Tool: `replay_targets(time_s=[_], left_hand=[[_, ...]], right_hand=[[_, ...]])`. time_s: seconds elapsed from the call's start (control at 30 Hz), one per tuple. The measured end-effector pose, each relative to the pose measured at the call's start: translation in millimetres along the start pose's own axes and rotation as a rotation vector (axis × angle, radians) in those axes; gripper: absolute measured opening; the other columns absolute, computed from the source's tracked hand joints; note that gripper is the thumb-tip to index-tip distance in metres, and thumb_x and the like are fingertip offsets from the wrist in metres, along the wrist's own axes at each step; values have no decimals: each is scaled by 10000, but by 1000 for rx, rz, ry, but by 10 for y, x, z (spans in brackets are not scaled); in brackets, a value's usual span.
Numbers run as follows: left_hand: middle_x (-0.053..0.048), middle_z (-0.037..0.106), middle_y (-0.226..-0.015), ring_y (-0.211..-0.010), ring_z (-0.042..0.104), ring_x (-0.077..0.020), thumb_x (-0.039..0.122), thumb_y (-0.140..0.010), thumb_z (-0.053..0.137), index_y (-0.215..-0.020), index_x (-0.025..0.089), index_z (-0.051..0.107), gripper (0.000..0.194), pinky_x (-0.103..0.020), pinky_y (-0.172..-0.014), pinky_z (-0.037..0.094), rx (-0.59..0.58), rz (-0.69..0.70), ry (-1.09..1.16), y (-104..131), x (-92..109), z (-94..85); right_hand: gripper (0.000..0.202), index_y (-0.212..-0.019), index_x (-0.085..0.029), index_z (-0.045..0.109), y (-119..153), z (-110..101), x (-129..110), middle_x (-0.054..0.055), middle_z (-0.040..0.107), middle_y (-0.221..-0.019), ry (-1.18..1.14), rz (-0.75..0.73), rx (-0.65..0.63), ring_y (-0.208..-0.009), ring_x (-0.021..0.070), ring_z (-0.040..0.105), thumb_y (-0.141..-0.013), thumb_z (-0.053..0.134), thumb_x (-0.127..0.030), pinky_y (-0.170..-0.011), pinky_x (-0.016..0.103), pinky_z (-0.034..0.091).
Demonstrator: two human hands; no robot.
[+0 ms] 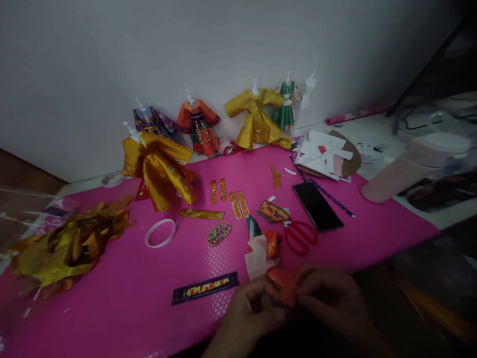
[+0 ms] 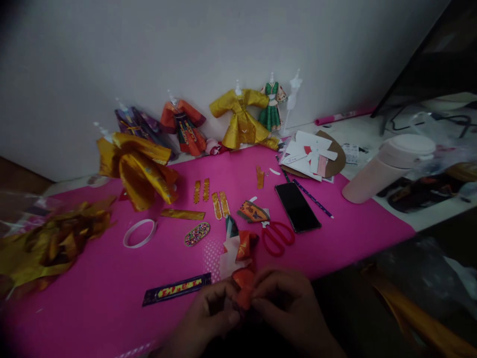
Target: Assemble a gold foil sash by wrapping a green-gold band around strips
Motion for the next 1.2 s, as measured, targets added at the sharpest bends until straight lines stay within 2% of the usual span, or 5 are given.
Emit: replay_targets(time_s=[0.27, 0.43, 0.77, 1.07, 1.2], left_hand=[[33, 564, -713, -617, 445, -96, 189, -636, 770, -682, 178, 612, 165, -221, -625, 346, -16, 82, 37, 12, 111, 7], [25, 584, -761, -635, 459, -97, 165, -628, 736, -828, 186, 687, 207, -216, -596, 322, -17, 19, 32, 18, 0, 0], [29, 507, -710, -590, 435, -90, 159, -619, 667, -662, 164, 612, 70, -206, -488, 286, -47, -19, -15, 40, -83, -16], [44, 491, -558, -457, 394, -62, 132, -588, 629, -572, 154, 604, 38, -195, -426, 254, 40, -65, 37, 14, -173, -72], [2, 597, -588, -443, 424, -67, 211, -590, 685, -599, 149, 616, 93, -192, -396, 242, 95, -87, 149, 21, -232, -120]], right_hand=[[109, -677, -223, 719, 14, -68, 96, 14, 703, -754, 0, 24, 51, -652, 142, 674, -743, 731, -136, -572, 203, 522], [96, -668, -222, 726, 26, -76, 112, 30, 703, -757, -17, 36, 80, -673, 164, 670, -730, 749, -152, -592, 231, 535], [87, -673, -225, 739, 35, -66, 286, 32, 691, -787, -124, 139, 86, -713, 167, 659, -754, 742, -191, -640, 252, 531], [77, -679, -213, 725, -5, -7, 380, 35, 718, -838, -121, 250, 82, -789, 175, 684, -748, 747, -239, -702, 256, 547], [78, -709, -203, 720, -6, 35, 430, 51, 730, -868, -128, 286, 63, -855, 205, 697, -757, 746, -258, -742, 290, 554]])
Point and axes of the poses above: each hand's wrist, its own y-axis away from the middle knuckle, its own z-axis out of the palm, x = y × z, the point moved 8 cm from there along -y, towards the middle knuckle
